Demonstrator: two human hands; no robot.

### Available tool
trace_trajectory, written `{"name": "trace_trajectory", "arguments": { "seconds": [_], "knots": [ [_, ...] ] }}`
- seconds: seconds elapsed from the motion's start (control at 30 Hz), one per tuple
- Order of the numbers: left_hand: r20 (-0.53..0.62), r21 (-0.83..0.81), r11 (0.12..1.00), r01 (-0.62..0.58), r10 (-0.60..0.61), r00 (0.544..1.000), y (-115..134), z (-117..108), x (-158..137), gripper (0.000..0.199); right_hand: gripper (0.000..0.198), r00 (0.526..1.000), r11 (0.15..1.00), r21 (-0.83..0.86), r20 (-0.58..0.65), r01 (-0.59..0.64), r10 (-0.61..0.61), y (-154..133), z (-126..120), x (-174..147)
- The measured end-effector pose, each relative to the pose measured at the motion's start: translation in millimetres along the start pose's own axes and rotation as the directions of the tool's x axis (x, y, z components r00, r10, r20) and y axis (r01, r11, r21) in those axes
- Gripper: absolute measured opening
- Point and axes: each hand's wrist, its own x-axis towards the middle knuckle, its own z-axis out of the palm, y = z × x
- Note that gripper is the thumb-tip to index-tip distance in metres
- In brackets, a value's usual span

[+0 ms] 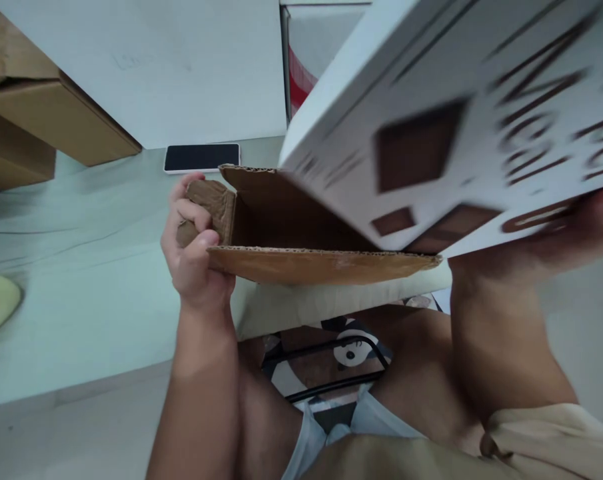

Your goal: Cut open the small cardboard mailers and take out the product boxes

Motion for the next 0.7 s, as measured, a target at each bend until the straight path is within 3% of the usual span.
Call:
{"name": "trace_trajectory", "arguments": {
  "seconds": [0.1,0.17,0.3,0.4,0.5,0.53,0.6,0.67,0.7],
  "knots": [
    [-0.151,0.075,0.994,0.078,-0.066,0.986,0.2,2.1,-0.6,0.023,0.088,0.939,0.98,0.185,-0.344,0.068,0.0,-0.8,7.0,10.8],
    [-0.256,0.119,0.982,0.148,-0.114,0.96,-0.3,2.2,-0.4,0.016,0.075,0.911,0.941,0.312,-0.412,0.132,0.009,-3.5,12.8,17.0],
    [-0.451,0.114,0.978,0.173,-0.104,0.886,-0.2,-7.5,7.7,0.015,0.065,0.927,0.867,0.478,-0.37,0.139,0.055,6.8,23.3,21.7],
    [-0.6,0.169,0.985,0.026,0.082,0.796,5.9,-25.0,19.8,0.018,0.07,0.927,0.869,0.495,-0.322,-0.009,0.193,25.8,27.0,17.4],
    [-0.684,0.266,0.948,-0.174,0.313,0.659,18.8,-40.7,26.7,0.02,0.073,0.914,0.84,0.513,-0.23,-0.177,0.334,40.7,29.6,8.4],
    [-0.663,0.306,0.935,-0.182,0.346,0.664,23.6,-43.5,26.5,0.019,0.074,0.907,0.829,0.508,-0.194,-0.232,0.373,43.7,30.9,5.2],
    [-0.562,0.374,0.923,-0.092,0.304,0.769,32.0,-44.6,23.4,0.019,0.075,0.896,0.819,0.472,-0.122,-0.325,0.426,47.2,34.6,-0.6],
    [-0.431,0.402,0.914,0.061,0.13,0.893,38.2,-42.1,19.6,0.024,0.075,0.895,0.814,0.45,-0.067,-0.367,0.441,48.1,39.3,-4.9],
    [-0.386,0.403,0.908,0.119,0.05,0.921,41.3,-41.0,18.2,0.028,0.074,0.896,0.807,0.457,-0.047,-0.374,0.441,48.0,41.7,-6.5]
  ]
}}
